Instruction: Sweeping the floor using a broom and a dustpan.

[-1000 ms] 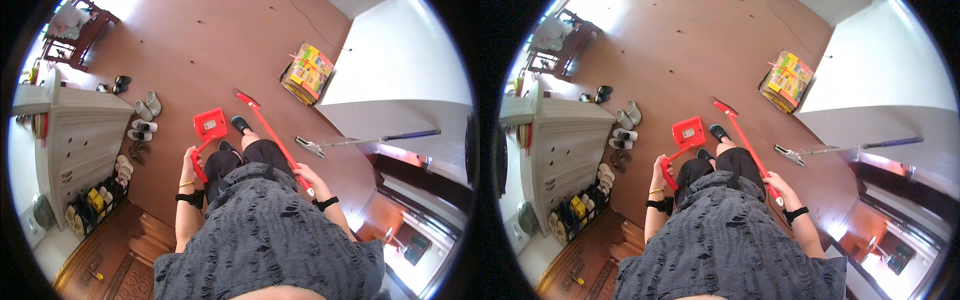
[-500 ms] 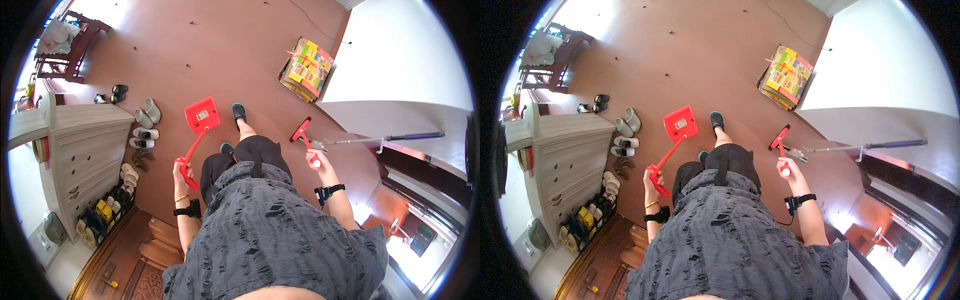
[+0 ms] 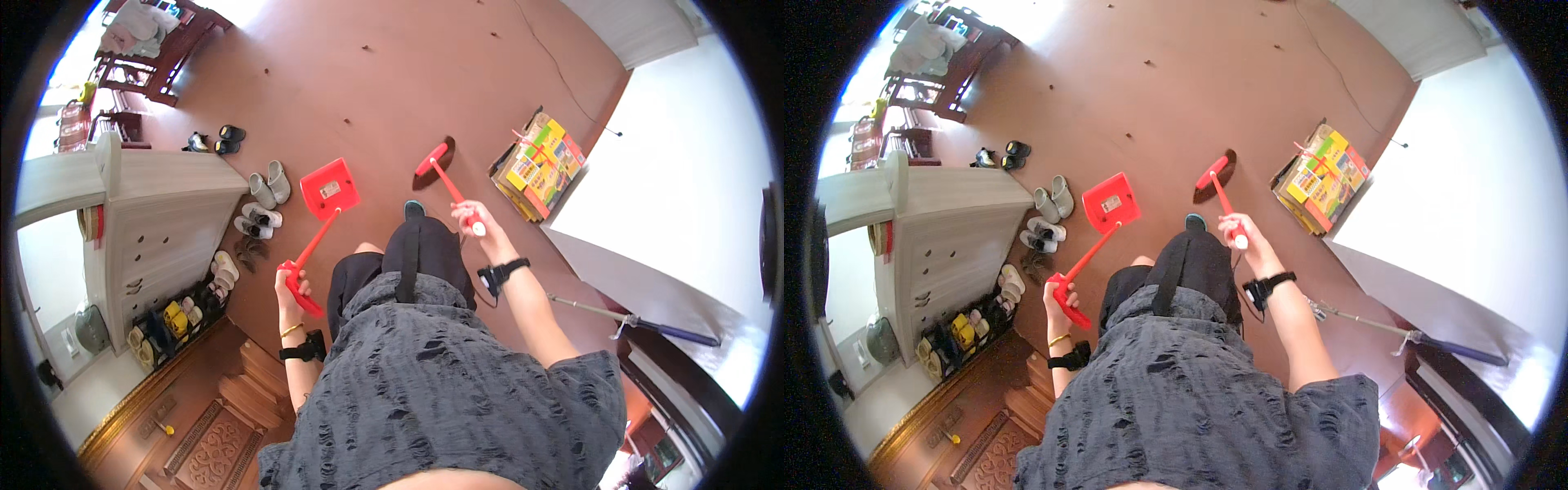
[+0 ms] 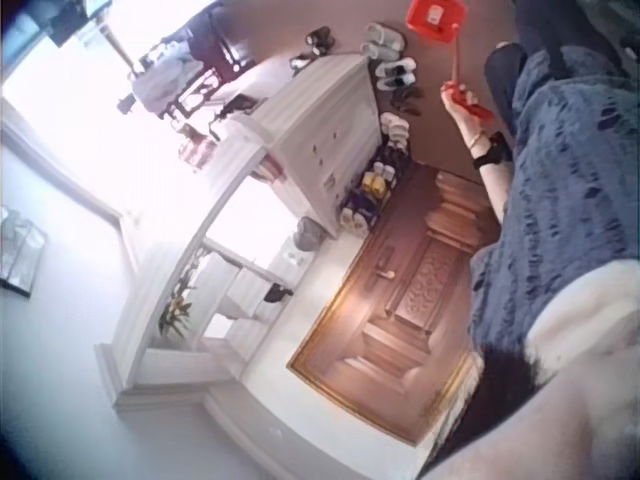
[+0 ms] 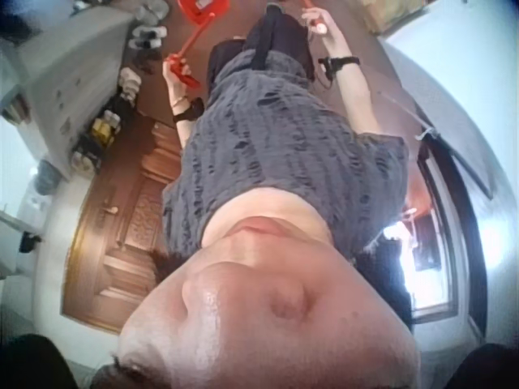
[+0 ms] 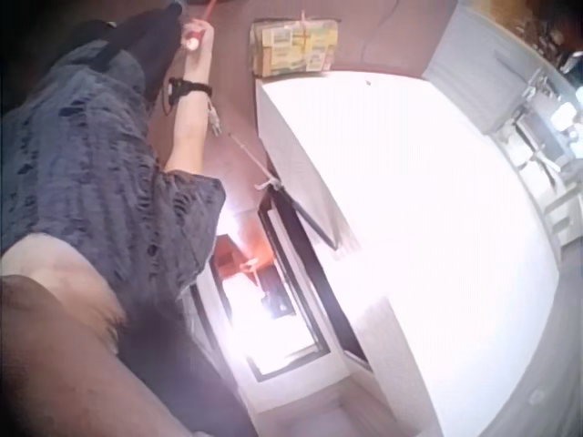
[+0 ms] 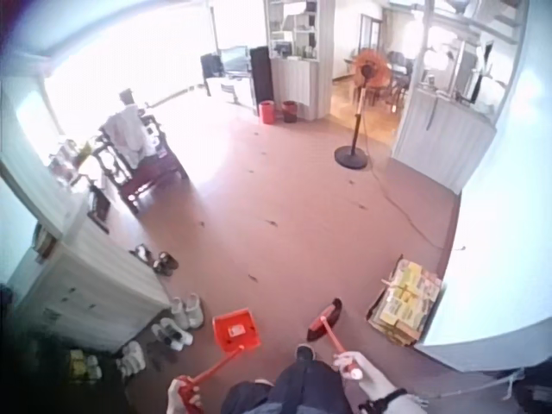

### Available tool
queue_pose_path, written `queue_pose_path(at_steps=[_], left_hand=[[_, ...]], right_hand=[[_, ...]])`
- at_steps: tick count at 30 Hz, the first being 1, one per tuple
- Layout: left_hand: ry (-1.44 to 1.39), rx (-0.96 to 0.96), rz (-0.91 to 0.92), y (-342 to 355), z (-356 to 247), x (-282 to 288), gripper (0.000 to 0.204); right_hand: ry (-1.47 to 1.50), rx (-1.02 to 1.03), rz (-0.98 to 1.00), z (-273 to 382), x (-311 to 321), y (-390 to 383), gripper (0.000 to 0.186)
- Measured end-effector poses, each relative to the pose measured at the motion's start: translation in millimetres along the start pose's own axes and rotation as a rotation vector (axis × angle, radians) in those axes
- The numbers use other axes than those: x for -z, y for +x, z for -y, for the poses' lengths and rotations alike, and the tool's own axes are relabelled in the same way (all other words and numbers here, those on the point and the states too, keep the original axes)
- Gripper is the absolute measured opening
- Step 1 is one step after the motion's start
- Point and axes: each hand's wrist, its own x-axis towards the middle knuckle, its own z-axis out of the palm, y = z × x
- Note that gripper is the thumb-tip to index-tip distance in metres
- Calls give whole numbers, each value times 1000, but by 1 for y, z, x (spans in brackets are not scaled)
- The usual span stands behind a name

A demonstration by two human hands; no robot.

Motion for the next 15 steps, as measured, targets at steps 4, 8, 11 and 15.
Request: queue_pose_path(at_steps=[4, 8, 11, 15], left_hand=[[5, -26, -30, 0, -19, -17, 23], [32, -35, -16, 12, -40, -17, 25], [66, -45, -12, 28, -65, -30, 25], [94, -17, 9, 64, -91, -26, 26]], right_hand=[[30, -188, -14, 50, -24, 72, 19], [158, -199, 97, 67, -34, 77, 22], [128, -141, 134, 83, -27, 60, 27], [83, -99, 52, 74, -23, 15, 28]])
